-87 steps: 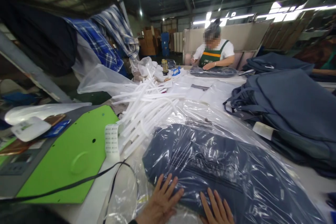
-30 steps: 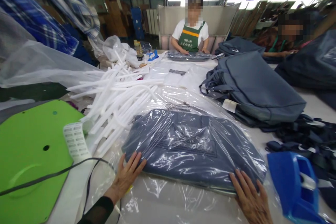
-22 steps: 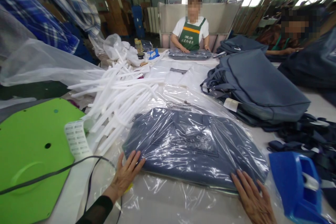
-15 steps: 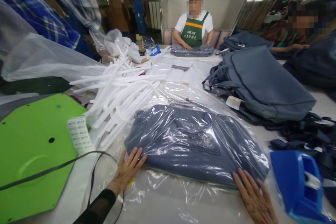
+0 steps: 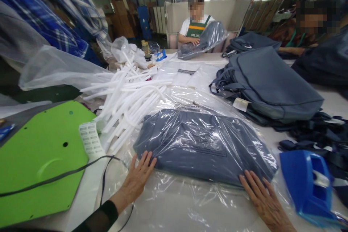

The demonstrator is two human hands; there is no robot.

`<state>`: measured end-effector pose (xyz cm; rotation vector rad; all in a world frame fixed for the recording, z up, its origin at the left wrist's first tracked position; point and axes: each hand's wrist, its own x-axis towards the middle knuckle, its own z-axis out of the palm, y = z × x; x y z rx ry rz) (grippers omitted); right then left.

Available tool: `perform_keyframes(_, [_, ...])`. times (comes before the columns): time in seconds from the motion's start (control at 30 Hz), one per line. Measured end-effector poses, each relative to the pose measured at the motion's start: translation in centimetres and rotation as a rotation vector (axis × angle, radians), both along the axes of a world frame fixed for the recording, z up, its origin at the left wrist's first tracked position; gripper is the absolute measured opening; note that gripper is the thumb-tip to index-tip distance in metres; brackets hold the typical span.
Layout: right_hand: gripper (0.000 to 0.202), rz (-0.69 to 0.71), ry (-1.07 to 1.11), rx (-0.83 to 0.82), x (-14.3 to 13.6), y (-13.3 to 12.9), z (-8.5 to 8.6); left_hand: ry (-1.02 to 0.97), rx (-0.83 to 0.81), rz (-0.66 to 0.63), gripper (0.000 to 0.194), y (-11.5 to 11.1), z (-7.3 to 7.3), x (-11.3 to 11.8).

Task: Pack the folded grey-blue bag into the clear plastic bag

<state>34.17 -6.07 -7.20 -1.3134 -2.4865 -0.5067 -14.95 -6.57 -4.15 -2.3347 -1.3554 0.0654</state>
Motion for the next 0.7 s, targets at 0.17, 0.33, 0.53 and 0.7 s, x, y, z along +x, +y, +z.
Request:
perform_keyframes(0.17, [0.062, -0.014, -0.004, 0.001, -0.1, 0.0, -0.2, -0.206, -0.031, 0.057, 0.070, 0.7, 2.8, 6.2])
perform_keyframes(0.33, [0.066, -0.013, -0.025, -0.014, -0.2, -0.2, -0.3, -0.238, -0.190, -0.186, 0.069, 4.1, 1.3, 11.6])
perform_keyframes(0.53, [0.066, -0.016, -0.020, -0.006, -0.3, 0.1, 0.0, -0.186, -0.315, -0.283, 0.071, 5.3, -1.7, 11.9])
perform_keyframes(0.7, [0.062, -0.094, 0.105, -0.026, -2.9, -2.3, -0.1, -0.168, -0.335, -0.274, 0.069, 5.1, -1.4, 11.8])
